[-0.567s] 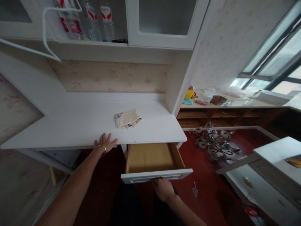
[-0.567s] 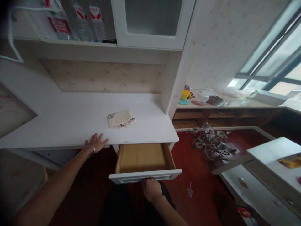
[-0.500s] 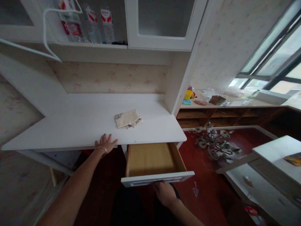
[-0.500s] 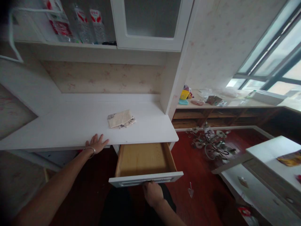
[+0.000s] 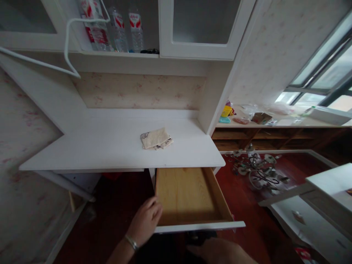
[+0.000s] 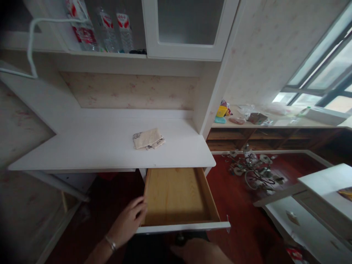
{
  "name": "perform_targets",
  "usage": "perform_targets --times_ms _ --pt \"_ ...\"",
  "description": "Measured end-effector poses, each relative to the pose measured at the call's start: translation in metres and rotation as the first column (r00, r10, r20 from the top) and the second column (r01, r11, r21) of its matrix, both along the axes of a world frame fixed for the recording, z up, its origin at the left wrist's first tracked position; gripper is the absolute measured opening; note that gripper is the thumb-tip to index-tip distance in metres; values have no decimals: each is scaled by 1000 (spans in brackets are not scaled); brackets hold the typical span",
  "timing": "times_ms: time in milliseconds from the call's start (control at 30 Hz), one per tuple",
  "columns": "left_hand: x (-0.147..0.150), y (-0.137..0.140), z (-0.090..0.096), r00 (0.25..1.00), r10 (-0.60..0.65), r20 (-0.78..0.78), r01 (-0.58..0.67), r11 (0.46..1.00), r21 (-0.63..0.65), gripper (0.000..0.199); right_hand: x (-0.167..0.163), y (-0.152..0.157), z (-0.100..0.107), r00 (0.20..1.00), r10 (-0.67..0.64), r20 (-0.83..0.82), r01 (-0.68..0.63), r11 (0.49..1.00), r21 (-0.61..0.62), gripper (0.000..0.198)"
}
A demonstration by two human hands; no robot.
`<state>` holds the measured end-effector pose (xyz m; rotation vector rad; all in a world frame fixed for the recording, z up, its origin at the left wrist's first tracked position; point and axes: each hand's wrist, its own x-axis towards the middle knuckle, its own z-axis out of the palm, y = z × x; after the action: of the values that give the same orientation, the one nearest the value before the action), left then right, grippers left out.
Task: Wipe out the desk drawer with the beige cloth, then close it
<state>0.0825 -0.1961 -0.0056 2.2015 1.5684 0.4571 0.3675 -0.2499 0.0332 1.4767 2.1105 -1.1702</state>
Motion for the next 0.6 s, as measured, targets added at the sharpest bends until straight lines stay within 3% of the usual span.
perform_targets --times_ms 33,100,167,233,267,400,500,600 --pt "6 -23 -10 999 22 24 -22 1000 7 39 -2 14 18 987 151 -63 -154 987 -46 46" --pt "14 -57 -30 997 53 49 -54 998 36 34 -13 54 51 918 279 -282 -306 950 -55 42" --pt "18 -74 -43 996 67 52 -71 995 73 32 -33 105 71 874 250 -416 -261 965 31 42" --pt "21 -78 -47 993 99 62 -103 993 64 31 -59 160 78 932 213 -294 -136 955 262 39" --pt "21 -78 -46 991 113 72 -117 992 50 31 -74 187 77 969 172 -175 -83 901 427 37" --pt "21 -78 -40 988 108 108 -119 987 104 34 -132 271 61 993 68 -92 -1 810 587 53" --pt "18 -84 -53 993 74 95 -99 952 291 38 -164 302 47 1000 -8 -19 18 775 632 65" --pt "16 -88 -79 996 40 82 -72 899 432 41 -179 315 30 995 -74 66 14 760 650 66"
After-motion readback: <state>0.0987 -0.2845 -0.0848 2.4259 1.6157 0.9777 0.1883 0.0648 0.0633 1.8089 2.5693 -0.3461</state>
